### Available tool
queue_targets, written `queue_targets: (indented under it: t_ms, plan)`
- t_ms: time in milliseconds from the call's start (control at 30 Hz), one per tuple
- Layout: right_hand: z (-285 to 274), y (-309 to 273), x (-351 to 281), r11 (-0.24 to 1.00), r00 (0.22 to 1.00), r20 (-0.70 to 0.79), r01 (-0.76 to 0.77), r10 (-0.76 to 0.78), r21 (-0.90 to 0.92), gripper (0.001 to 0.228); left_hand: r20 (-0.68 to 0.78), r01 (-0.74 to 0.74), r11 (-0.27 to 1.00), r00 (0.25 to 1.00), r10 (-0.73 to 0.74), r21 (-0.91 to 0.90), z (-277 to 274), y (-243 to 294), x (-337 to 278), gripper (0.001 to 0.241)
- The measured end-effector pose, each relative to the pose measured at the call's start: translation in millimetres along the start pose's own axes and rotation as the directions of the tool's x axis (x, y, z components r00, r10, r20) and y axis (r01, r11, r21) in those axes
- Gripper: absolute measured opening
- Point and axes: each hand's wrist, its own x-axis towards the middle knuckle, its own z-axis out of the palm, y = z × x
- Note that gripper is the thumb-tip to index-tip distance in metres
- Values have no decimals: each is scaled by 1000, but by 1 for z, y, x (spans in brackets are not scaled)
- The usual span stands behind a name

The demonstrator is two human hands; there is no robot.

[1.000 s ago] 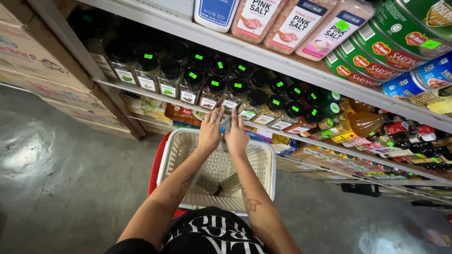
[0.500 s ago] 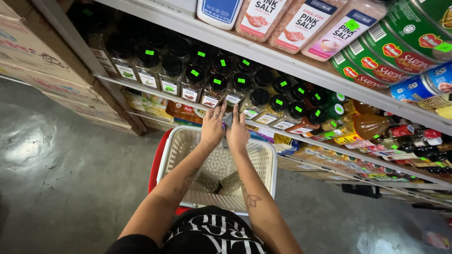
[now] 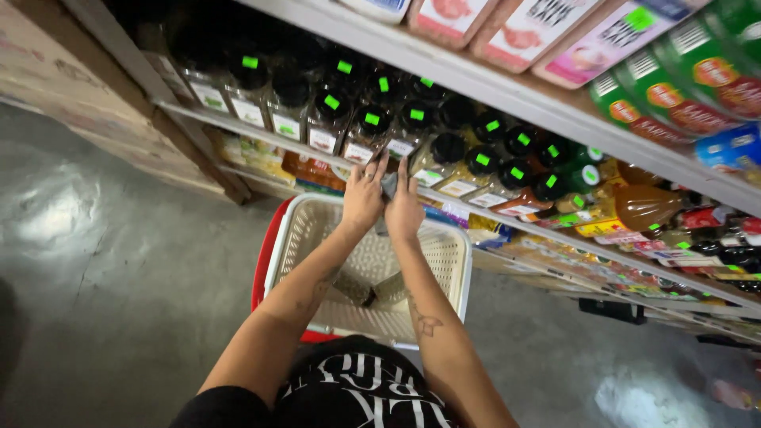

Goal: Wiping down jars of spices on a grocery store shelf with a cloth and placing them into a shopping basket.

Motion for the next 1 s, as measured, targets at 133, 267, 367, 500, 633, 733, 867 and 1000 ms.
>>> queue_targets:
  t_ms: [133, 267, 367, 500, 633, 733, 867, 1000]
  plan:
    - [11, 14, -13, 988, 994, -57, 101, -95, 116, 98, -79, -162, 985, 983, 166, 61, -6, -2, -11, 80]
    - [-4, 20, -62, 921, 966, -163, 244, -202, 304, 98, -16, -120, 983, 993, 119, -137, -27, 6, -54, 79]
    - [44, 73, -102, 929, 991, -35, 134, -129, 346, 78, 179, 14, 925, 982, 58, -379, 12, -14, -100, 72]
    - [145, 165, -153, 968, 907, 418, -144, 47, 206, 60, 542, 405, 901, 797, -266, -154, 150, -70, -202, 50]
    - [262, 243, -195, 972, 732, 657, -234, 181, -7, 89, 622, 727, 681, 495, -607, 86, 252, -124, -275, 48]
    - [371, 316, -272, 766, 560, 723, -639, 404, 68, 87, 522, 852, 495, 348, -779, 172, 304, -148, -313, 53]
    - [409, 305, -287, 631, 509, 725, -764, 463, 133, 82, 315, 849, 484, 410, -856, 210, 379, -199, -358, 58]
    - [423, 291, -298, 256, 369, 737, -929, 566, 269, 71, 419, 543, 752, 625, -659, 373, 448, -239, -413, 49]
